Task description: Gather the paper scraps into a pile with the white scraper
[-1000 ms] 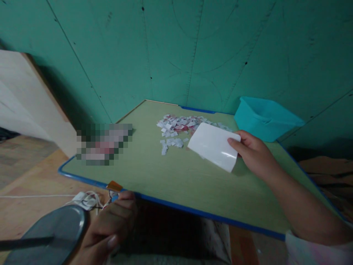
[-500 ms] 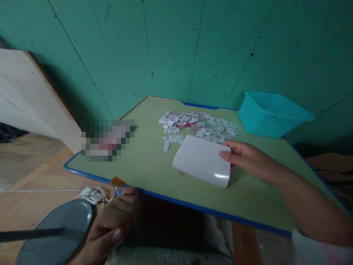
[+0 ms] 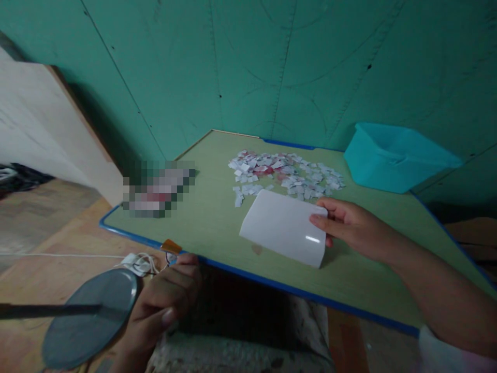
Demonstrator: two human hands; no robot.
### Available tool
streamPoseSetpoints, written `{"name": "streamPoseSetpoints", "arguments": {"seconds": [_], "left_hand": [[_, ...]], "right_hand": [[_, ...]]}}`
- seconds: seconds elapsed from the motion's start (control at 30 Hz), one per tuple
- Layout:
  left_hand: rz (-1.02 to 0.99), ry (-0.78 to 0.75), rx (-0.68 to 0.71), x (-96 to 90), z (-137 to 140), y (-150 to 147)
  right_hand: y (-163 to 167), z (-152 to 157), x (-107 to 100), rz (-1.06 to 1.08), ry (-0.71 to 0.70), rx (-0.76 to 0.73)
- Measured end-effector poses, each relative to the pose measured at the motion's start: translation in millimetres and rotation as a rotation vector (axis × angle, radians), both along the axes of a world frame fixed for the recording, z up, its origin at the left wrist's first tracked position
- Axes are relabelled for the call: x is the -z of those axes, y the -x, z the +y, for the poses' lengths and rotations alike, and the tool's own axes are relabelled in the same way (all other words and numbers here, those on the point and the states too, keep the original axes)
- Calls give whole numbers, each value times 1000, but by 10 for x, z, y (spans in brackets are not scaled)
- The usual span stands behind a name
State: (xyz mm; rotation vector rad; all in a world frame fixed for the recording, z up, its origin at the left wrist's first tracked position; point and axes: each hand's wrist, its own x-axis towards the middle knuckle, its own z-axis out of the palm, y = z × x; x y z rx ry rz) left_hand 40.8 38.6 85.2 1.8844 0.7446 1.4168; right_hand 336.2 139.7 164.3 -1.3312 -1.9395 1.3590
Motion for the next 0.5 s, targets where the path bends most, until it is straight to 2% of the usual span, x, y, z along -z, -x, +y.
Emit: {"name": "streamPoseSetpoints", "arguments": {"seconds": [0.13, 0.23, 0.33, 0.5], "left_hand": [[0, -10, 57, 73, 7, 40], [-24, 29, 14, 97, 7, 42], [-45, 7, -63, 70, -3, 20], [70, -43, -134, -2, -7, -37]], "right_hand": [[35, -45, -30, 33, 41, -27], [5, -27, -14, 29, -5, 11], [-12, -25, 24, 7, -14, -5], [31, -107, 31, 15, 69, -103]]}}
